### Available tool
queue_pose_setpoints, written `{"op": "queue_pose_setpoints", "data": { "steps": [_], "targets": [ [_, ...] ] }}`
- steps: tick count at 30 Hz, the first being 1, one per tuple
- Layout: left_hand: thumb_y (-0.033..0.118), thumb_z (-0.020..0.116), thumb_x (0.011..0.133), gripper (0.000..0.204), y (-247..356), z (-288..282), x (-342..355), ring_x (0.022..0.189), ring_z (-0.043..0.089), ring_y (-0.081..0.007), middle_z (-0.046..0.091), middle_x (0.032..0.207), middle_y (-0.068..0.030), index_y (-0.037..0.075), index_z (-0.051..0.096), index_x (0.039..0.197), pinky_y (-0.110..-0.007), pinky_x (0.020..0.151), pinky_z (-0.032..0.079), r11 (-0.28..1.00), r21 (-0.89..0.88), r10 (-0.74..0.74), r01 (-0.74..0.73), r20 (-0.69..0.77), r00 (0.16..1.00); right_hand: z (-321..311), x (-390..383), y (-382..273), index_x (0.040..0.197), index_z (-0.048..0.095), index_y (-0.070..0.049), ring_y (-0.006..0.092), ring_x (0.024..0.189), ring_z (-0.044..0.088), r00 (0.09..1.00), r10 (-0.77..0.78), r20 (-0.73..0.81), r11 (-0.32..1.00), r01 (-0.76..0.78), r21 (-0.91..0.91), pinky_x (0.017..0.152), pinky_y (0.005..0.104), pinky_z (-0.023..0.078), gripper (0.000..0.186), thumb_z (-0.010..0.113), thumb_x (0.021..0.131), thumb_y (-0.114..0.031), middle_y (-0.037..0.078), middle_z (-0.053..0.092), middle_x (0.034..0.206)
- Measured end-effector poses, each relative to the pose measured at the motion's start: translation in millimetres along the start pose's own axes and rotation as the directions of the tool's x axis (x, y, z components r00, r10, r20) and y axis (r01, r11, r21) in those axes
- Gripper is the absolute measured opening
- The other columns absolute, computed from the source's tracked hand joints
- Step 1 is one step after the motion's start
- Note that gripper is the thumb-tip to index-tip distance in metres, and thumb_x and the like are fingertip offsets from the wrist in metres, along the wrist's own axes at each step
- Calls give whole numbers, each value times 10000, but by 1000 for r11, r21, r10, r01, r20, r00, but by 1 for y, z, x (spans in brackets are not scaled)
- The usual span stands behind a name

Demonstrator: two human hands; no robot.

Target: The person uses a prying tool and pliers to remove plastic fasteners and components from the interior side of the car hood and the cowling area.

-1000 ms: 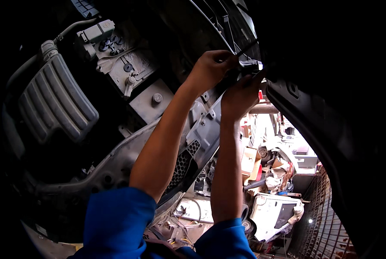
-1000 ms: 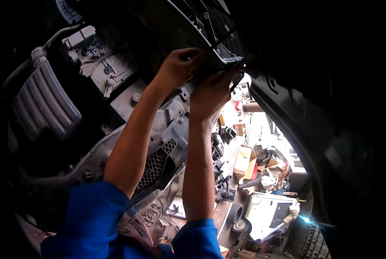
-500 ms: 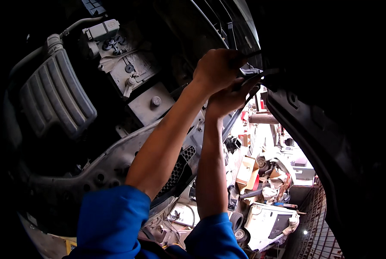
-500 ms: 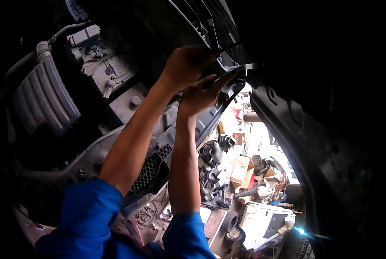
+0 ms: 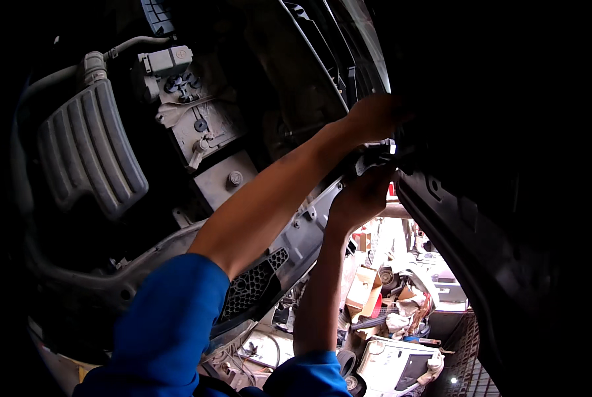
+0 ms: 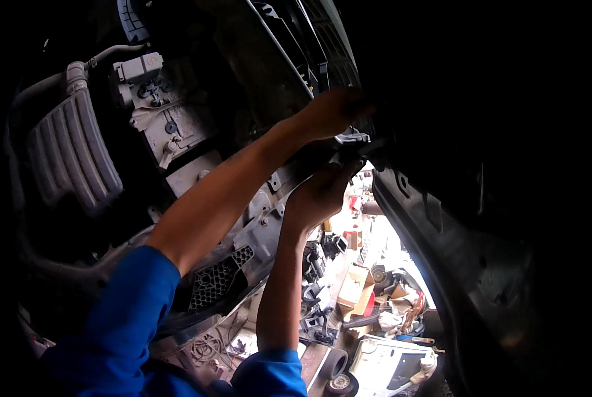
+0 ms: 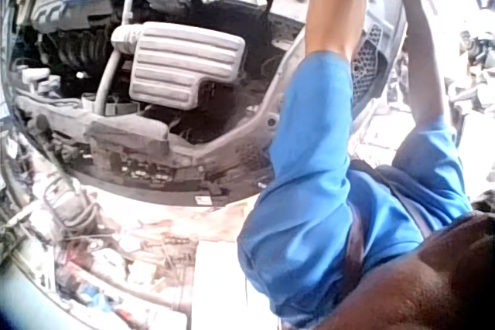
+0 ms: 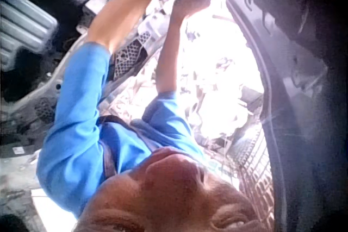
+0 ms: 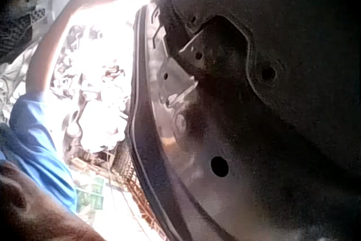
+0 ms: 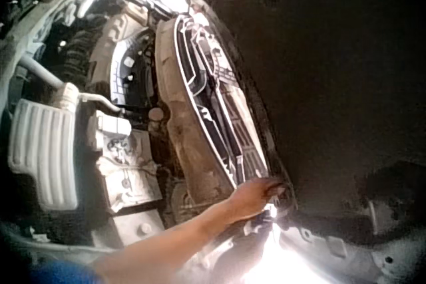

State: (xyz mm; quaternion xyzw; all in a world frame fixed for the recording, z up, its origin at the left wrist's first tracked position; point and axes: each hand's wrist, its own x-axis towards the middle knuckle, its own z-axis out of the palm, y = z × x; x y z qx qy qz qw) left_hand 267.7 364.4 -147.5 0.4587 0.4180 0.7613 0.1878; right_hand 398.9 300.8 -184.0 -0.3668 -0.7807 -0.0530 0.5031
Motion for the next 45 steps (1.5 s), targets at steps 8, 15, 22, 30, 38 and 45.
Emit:
{"op": "queue_pose_setpoints", "data": {
  "steps": [8, 15, 22, 30, 38, 45],
  "targets": [
    [353, 683, 845, 331, 13, 4, 21, 822, 675, -263, 695, 851, -124, 74, 680, 1023, -388, 737, 511, 980, -187, -42, 68, 138, 989, 2, -1, 2, 1373, 451, 15, 195, 976, 651, 990, 140, 15, 990, -140, 20, 792, 296, 504, 450, 502, 966, -169, 182, 614, 1237],
    [271, 693, 823, 209, -1, 19, 23, 813, 671, -309, 693, 834, -111, 105, 698, 949, -411, 716, 511, 977, 65, 205, -202, -34, 978, 37, -11, 19, 1388, 425, 26, 246, 1026, 636, 995, 87, -56, 992, -82, 96, 852, 307, 485, 462, 490, 975, -170, 240, 582, 1252],
    [293, 720, 803, 208, -5, 22, 26, 713, 672, -289, 684, 784, -109, 92, 681, 842, -377, 626, 504, 924, 120, 378, -362, -152, 913, -9, 10, -2, 1386, 446, -7, 114, 873, 602, 989, 123, 80, 982, -133, 137, 785, 249, 491, 462, 556, 942, -71, 171, 621, 1230],
    [365, 687, 813, 244, -13, 22, 30, 762, 672, -310, 686, 795, -100, 145, 690, 917, -410, 671, 521, 913, 157, 393, -378, -86, 915, 0, 7, -4, 1368, 463, 2, 94, 592, 472, 999, 50, 11, 997, -51, 60, 536, 264, 410, 440, 531, 955, -136, 168, 661, 774],
    [379, 687, 815, 255, -11, 20, 30, 731, 677, -298, 690, 777, -90, 158, 701, 940, -403, 667, 526, 931, 136, 346, -338, -48, 937, -63, 40, -29, 1276, 511, -18, 33, 439, 382, 792, 380, 477, 654, -595, 467, 350, 184, 264, 347, 548, 954, -141, -25, 446, 635],
    [228, 707, 824, 149, -13, 19, 32, 679, 688, -253, 704, 796, -97, 98, 700, 895, -346, 613, 527, 881, 83, 473, -466, -108, 875, -50, -8, -52, 1058, 563, -40, 50, 434, 311, 600, 488, 634, -63, -700, 711, 355, 196, 271, 270, 381, 1028, -238, -36, 388, 638]
  ]
}}
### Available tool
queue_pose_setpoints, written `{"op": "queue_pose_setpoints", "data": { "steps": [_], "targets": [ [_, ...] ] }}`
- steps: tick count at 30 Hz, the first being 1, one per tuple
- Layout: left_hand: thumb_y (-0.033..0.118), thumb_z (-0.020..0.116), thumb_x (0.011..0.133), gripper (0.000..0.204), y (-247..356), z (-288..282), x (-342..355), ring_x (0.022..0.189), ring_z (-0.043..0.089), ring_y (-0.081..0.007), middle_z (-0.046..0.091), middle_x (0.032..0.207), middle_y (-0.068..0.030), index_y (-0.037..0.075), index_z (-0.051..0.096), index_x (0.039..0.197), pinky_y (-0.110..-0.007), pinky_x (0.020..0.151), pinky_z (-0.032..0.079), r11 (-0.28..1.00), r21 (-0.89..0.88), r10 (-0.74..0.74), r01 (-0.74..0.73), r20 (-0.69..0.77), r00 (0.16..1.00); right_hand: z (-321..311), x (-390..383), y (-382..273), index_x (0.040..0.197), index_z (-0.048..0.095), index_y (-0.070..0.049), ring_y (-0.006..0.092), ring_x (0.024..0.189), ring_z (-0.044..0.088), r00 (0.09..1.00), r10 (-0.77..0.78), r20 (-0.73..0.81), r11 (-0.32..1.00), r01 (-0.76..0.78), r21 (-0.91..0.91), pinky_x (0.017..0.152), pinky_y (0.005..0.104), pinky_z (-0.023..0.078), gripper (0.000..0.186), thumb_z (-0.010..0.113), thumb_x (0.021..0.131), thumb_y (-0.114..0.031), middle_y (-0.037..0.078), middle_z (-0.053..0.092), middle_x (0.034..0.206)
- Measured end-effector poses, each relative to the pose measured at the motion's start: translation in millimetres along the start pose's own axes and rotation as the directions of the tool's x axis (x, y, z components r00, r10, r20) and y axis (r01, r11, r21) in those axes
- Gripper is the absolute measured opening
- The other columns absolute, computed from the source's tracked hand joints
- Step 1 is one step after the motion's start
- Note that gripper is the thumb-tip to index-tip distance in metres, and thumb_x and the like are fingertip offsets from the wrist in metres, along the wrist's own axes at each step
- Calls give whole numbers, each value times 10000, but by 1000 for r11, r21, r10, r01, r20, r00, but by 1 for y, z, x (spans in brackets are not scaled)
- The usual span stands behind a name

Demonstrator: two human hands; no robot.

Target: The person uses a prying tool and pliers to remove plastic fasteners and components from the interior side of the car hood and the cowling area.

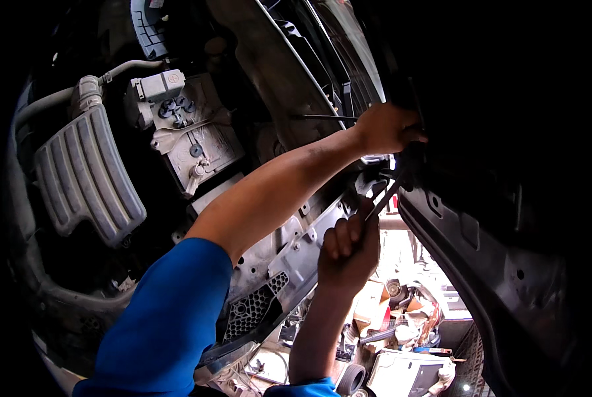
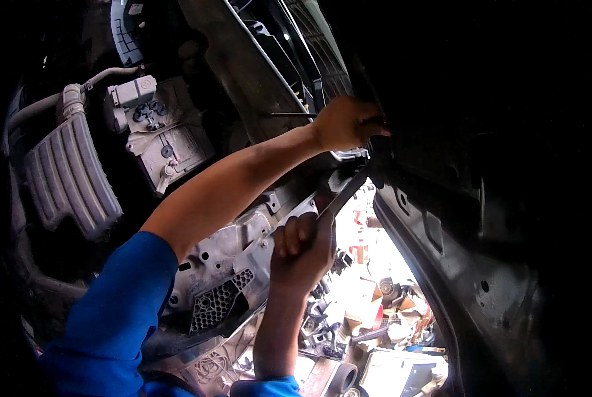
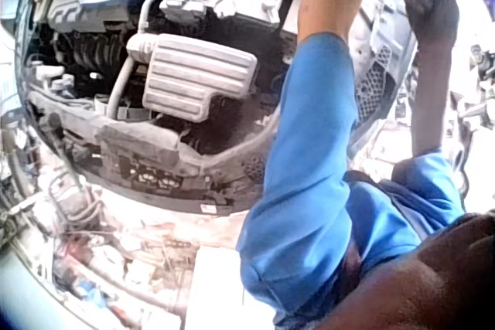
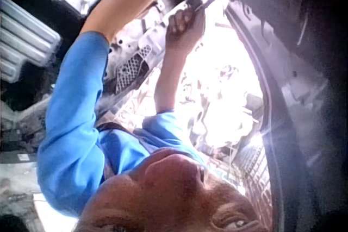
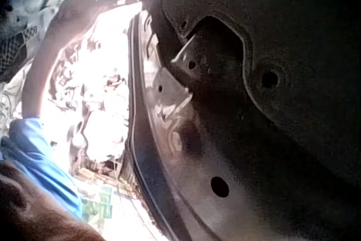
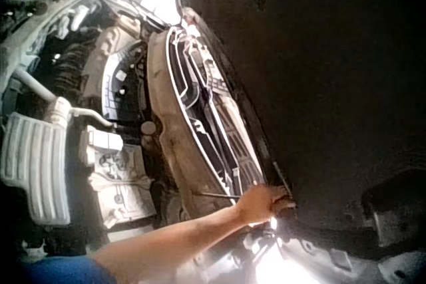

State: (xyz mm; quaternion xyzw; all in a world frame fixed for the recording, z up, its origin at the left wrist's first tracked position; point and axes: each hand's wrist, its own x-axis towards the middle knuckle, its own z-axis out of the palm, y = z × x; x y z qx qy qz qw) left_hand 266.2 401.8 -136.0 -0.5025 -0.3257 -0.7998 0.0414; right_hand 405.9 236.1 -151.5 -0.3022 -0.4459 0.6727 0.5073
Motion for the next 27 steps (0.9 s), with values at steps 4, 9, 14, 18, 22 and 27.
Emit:
{"op": "queue_pose_setpoints", "data": {
  "steps": [4, 9, 14, 18, 22, 27],
  "targets": [
    [256, 694, 837, 179, -5, 2, -1, 682, 690, -261, 706, 816, -103, 96, 695, 918, -358, 622, 530, 998, 46, -55, 52, 73, 996, -12, 4, -4, 1054, 560, -39, 43, 434, 305, 990, 75, 119, 995, -82, 56, 331, 197, 256, 258, 401, 1021, -240, -43, 365, 620],
    [402, 647, 842, 274, -5, 3, 0, 726, 679, -321, 691, 754, -106, 170, 703, 977, -425, 672, 540, 987, 88, -148, 138, 126, 981, 12, -8, -96, 1053, 522, -31, 48, 460, 364, 899, 384, 212, 870, -429, 243, 356, 196, 322, 166, 442, 997, -165, -25, 402, 641],
    [437, 632, 848, 338, 2, 1, 0, 781, 676, -341, 694, 825, -130, 181, 674, 1065, -439, 713, 538, 987, 119, -120, 110, 77, 990, 34, -6, -162, 877, 415, -58, 84, 461, 362, 890, 346, 295, 761, -451, 466, 396, 214, 330, 79, 418, 954, -41, 19, 376, 625],
    [410, 643, 851, 332, 7, -3, -1, 826, 673, -341, 694, 872, -137, 153, 668, 1059, -436, 744, 528, 981, 32, -194, 192, 129, 972, 12, -9, -136, 828, 410, -60, 87, 478, 352, 909, 262, 325, 805, -392, 446, 379, 225, 301, 138, 411, 965, -79, 4, 370, 682],
    [377, 656, 871, 327, 11, -6, -1, 786, 676, -289, 685, 826, -157, 64, 678, 965, -404, 716, 498, 959, 25, -281, 282, 204, 938, -1, -9, -109, 981, 486, -25, 74, 465, 352, 911, 261, 320, 902, -348, 254, 352, 207, 293, 144, 408, 1005, -143, -20, 376, 653],
    [389, 640, 882, 342, 13, -7, -4, 817, 670, -318, 687, 868, -159, 65, 666, 989, -401, 753, 499, 958, 4, -280, 286, 217, 935, -4, -1, -102, 1071, 493, -21, 51, 438, 343, 925, 300, 235, 940, -328, 91, 327, 195, 265, 203, 410, 1017, -198, -31, 379, 628]
  ]
}}
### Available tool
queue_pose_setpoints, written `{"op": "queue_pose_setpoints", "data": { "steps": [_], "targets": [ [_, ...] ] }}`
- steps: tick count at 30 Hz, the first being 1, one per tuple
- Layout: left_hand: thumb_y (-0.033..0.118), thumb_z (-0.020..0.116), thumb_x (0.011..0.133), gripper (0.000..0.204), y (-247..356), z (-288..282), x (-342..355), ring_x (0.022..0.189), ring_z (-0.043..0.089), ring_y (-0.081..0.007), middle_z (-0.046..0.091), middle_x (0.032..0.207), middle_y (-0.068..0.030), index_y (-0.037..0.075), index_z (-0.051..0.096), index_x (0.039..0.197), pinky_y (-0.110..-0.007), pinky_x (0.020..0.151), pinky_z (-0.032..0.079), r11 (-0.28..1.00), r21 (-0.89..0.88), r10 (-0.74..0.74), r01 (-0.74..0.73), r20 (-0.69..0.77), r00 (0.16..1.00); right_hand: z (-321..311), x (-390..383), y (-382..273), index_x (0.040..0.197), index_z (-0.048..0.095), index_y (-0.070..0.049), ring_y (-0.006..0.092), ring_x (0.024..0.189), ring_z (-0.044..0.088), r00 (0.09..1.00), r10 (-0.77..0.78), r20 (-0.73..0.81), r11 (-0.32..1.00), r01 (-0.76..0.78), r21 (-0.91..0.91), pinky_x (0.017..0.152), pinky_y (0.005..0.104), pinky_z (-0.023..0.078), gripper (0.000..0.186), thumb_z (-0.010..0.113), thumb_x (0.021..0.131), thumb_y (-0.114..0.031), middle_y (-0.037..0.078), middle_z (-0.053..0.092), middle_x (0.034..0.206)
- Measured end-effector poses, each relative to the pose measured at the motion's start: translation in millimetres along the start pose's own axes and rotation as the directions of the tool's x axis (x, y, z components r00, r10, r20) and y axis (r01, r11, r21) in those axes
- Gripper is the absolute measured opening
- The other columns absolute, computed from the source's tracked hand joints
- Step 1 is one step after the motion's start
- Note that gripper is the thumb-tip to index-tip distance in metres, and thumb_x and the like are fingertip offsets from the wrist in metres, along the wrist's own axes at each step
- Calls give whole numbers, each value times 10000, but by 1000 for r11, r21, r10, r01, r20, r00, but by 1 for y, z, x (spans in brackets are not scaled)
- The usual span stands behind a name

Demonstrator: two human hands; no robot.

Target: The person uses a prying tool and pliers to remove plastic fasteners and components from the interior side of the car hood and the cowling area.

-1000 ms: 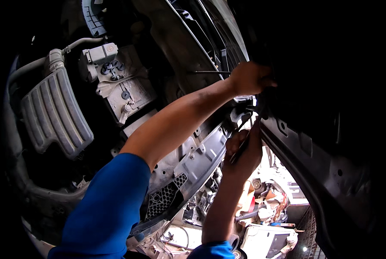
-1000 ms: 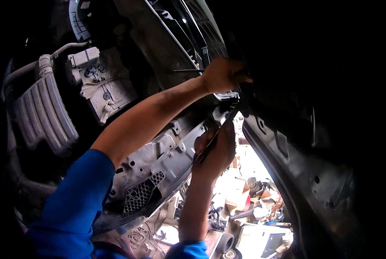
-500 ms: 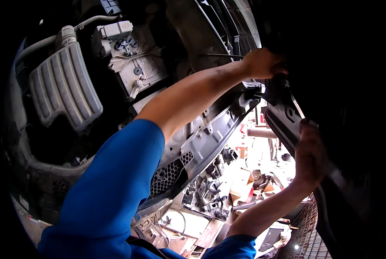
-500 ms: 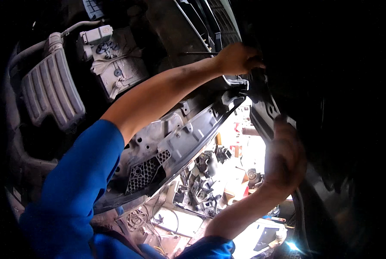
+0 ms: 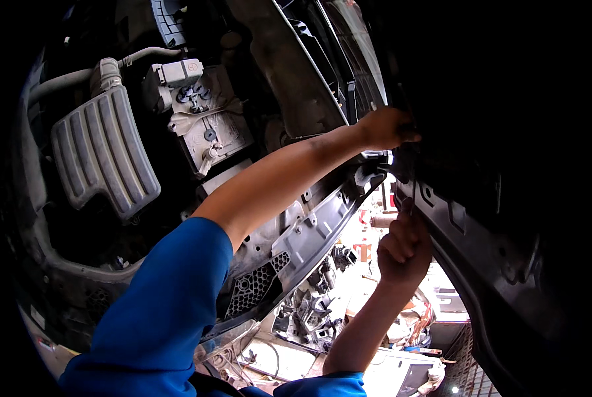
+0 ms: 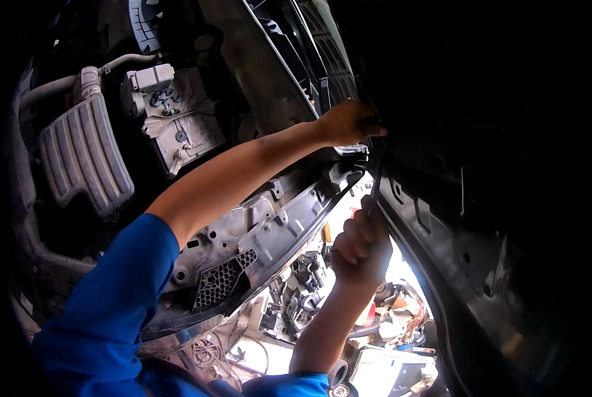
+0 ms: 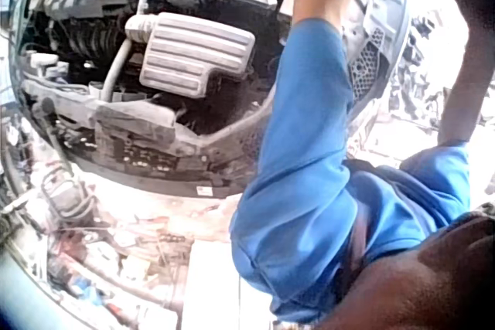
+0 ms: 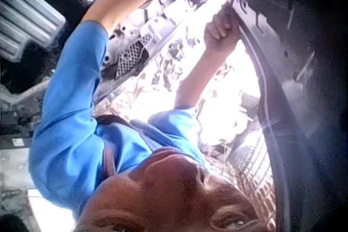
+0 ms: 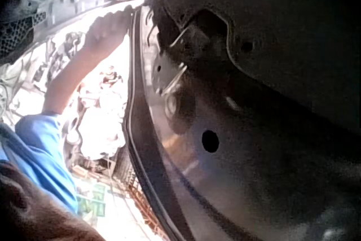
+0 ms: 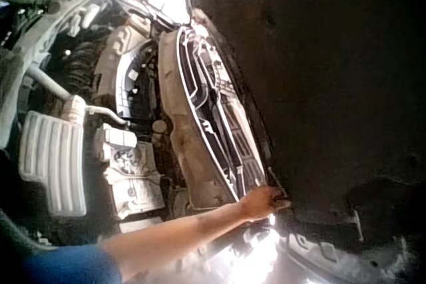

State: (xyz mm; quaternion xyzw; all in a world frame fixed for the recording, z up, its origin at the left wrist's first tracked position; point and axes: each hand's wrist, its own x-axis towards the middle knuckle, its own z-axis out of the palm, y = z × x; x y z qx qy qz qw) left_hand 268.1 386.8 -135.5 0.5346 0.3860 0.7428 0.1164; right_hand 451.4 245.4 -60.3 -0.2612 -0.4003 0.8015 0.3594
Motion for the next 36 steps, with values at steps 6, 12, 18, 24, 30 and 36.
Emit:
{"op": "queue_pose_setpoints", "data": {
  "steps": [6, 12, 18, 24, 30, 36],
  "targets": [
    [412, 581, 911, 373, 6, 1, -1, 837, 666, -340, 680, 862, -180, 62, 644, 1023, -430, 773, 505, 990, 139, -19, 14, 31, 999, 13, 2, -24, 1184, 437, 80, 65, 448, 362, 996, 66, 66, 982, -77, 171, 351, 201, 317, 276, 400, 982, -105, -3, 402, 665],
    [431, 539, 927, 410, 7, -1, -5, 735, 655, -383, 643, 724, -204, 41, 640, 997, -472, 683, 504, 987, 158, 22, -24, 17, 1000, -6, 19, 32, 1026, 546, -56, 53, 389, 260, 991, -103, -86, 974, 83, -211, 305, 208, 211, 235, 455, 998, -271, -53, 327, 577],
    [407, 528, 939, 391, 4, 7, 1, 752, 660, -371, 654, 759, -204, 41, 660, 969, -468, 695, 509, 967, 255, 0, -30, 114, 993, -33, 34, 64, 1009, 549, -99, 55, 357, 221, 982, -181, -53, 945, 159, -286, 300, 214, 190, 282, 425, 1010, -352, -57, 297, 535],
    [390, 491, 962, 391, -1, 5, 6, 818, 667, -348, 669, 849, -201, 37, 644, 1035, -451, 747, 521, 962, 265, 9, -62, 199, 980, -19, 14, 16, 1092, 520, -5, 59, 357, 278, 1000, -18, 26, 999, 19, -50, 267, 204, 255, 309, 340, 1035, -250, -33, 359, 588],
    [297, 554, 914, 286, 2, 3, 10, 879, 670, -344, 684, 941, -179, 89, 665, 1076, -460, 751, 527, 943, 331, -83, 0, 239, 967, 32, 6, -46, 847, 417, -28, 97, 387, 364, 985, 141, 97, 894, -169, 415, 321, 215, 334, 205, 342, 1006, -132, 20, 396, 584],
    [308, 568, 874, 248, -36, -93, -60, 908, 678, -269, 698, 931, -104, 140, 694, 1007, -403, 759, 548, 502, 794, -403, -342, 565, 720, 21, 18, -43, 887, 427, -31, 118, 472, 413, 972, 24, 233, 851, -142, 505, 403, 214, 375, 62, 383, 929, -39, 23, 412, 625]
  ]
}}
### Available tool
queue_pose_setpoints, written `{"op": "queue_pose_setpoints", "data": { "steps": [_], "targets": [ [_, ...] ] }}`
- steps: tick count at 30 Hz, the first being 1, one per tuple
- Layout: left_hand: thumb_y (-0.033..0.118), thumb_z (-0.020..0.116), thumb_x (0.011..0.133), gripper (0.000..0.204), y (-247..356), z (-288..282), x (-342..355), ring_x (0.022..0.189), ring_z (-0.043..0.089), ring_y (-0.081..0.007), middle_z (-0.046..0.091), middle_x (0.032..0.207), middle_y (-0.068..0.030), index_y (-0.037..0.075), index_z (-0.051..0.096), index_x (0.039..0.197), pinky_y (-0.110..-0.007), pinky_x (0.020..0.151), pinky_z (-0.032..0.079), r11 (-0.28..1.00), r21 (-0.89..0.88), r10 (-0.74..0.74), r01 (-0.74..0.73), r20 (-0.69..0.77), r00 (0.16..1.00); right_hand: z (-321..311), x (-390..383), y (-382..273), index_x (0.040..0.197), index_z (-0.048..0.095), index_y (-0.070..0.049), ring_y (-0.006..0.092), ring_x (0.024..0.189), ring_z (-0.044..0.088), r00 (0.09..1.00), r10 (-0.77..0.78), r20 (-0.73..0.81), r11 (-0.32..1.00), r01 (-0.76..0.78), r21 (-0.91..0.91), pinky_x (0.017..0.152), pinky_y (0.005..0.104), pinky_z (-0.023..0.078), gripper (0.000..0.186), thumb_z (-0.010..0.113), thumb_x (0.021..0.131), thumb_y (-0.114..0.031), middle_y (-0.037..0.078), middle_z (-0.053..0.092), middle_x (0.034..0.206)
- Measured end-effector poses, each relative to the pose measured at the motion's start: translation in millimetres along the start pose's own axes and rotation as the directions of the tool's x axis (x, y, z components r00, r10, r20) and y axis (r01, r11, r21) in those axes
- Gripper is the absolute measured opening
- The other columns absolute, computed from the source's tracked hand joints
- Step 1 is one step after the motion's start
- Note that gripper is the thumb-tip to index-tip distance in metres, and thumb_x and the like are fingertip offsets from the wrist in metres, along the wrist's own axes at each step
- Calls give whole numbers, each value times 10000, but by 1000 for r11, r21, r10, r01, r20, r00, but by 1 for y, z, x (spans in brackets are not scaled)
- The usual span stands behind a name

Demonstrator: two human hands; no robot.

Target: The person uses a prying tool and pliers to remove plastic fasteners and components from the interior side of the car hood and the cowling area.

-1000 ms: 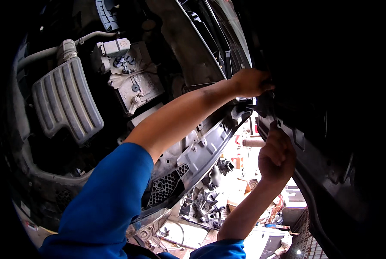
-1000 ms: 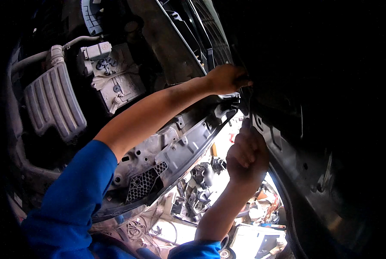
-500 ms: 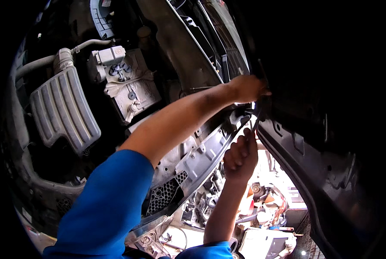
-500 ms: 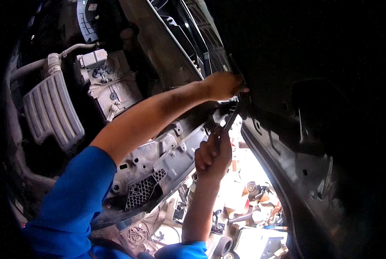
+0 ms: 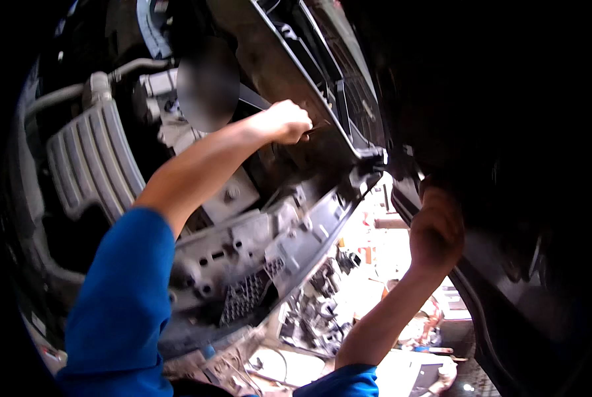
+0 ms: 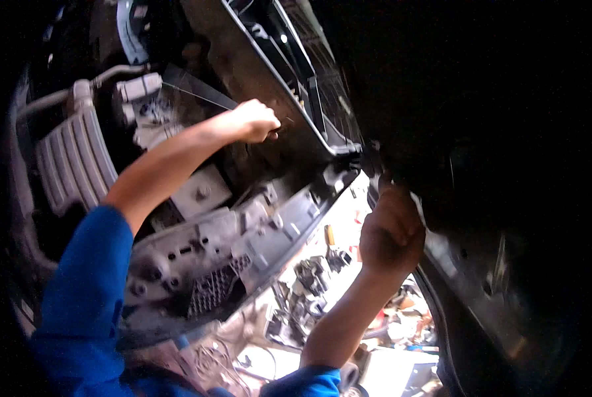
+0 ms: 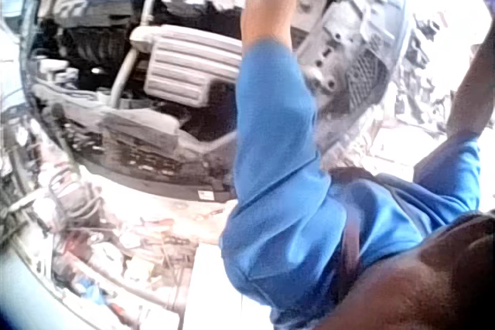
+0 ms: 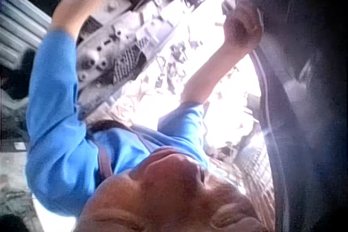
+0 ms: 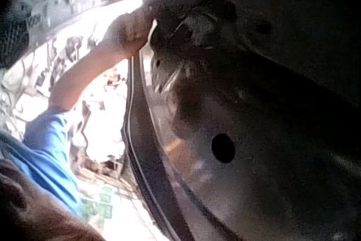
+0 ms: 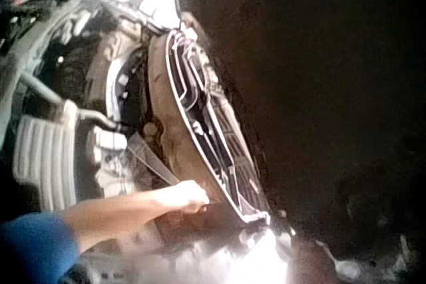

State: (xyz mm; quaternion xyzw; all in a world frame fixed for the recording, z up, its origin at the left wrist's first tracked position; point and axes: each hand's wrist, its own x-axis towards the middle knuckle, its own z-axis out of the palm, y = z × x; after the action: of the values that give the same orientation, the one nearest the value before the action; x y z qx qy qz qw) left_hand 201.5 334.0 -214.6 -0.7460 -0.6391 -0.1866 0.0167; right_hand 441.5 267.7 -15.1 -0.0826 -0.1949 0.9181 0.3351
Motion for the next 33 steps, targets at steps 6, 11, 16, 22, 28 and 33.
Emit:
{"op": "queue_pose_setpoints", "data": {
  "steps": [6, 11, 16, 22, 28, 33],
  "targets": [
    [340, 530, 936, 303, 3, 7, 37, 901, 657, -339, 671, 934, -151, 66, 643, 1002, -443, 719, 523, 905, -423, -55, -46, -224, 973, -59, 13, 21, 1232, 361, 95, 101, 493, 438, 993, -96, 66, 991, 102, -85, 367, 213, 374, 308, 368, 977, -78, 33, 428, 698],
    [362, 520, 943, 298, 22, -22, 46, 884, 665, -306, 683, 937, -110, 135, 671, 1062, -424, 688, 520, 928, -372, -66, 17, -118, 991, -72, -8, 39, 1229, 425, 72, 67, 469, 416, 993, -108, -38, 971, 97, -220, 328, 191, 330, 296, 397, 986, -94, 6, 434, 702],
    [321, 535, 931, 260, 39, -29, 34, 906, 661, -288, 685, 984, -85, 155, 670, 1078, -419, 721, 515, 935, -353, -72, 23, -124, 990, -78, -33, 58, 1058, 487, 16, 29, 362, 299, 954, -243, -175, 859, 127, -496, 253, 171, 246, 198, 381, 1017, -145, -36, 374, 594],
    [364, 518, 949, 294, 31, -30, 24, 972, 651, -273, 676, 1031, -77, 179, 654, 1132, -413, 754, 513, 918, -396, -96, 34, -138, 986, -105, -74, 77, 1137, 530, 22, 54, 347, 256, 916, -318, -246, 758, 89, -646, 251, 208, 200, 259, 407, 991, -153, -27, 335, 581],
    [396, 471, 970, 338, 18, -57, 8, 943, 652, -290, 678, 995, -88, 158, 664, 1110, -410, 769, 514, 924, -379, -142, 57, -201, 969, -133, -87, 89, 1123, 520, 21, 76, 338, 256, 916, -295, -271, 729, 33, -683, 273, 241, 212, 245, 415, 989, -155, -17, 302, 532],
    [458, 450, 974, 450, 5, -92, -3, 909, 653, -270, 672, 939, -125, 86, 657, 1118, -420, 748, 516, 911, -408, -189, 59, -288, 939, -140, -80, 108, 1125, 499, 44, 86, 340, 282, 948, -289, -132, 505, 34, -863, 310, 238, 221, 282, 452, 987, -197, 7, 337, 508]
  ]
}}
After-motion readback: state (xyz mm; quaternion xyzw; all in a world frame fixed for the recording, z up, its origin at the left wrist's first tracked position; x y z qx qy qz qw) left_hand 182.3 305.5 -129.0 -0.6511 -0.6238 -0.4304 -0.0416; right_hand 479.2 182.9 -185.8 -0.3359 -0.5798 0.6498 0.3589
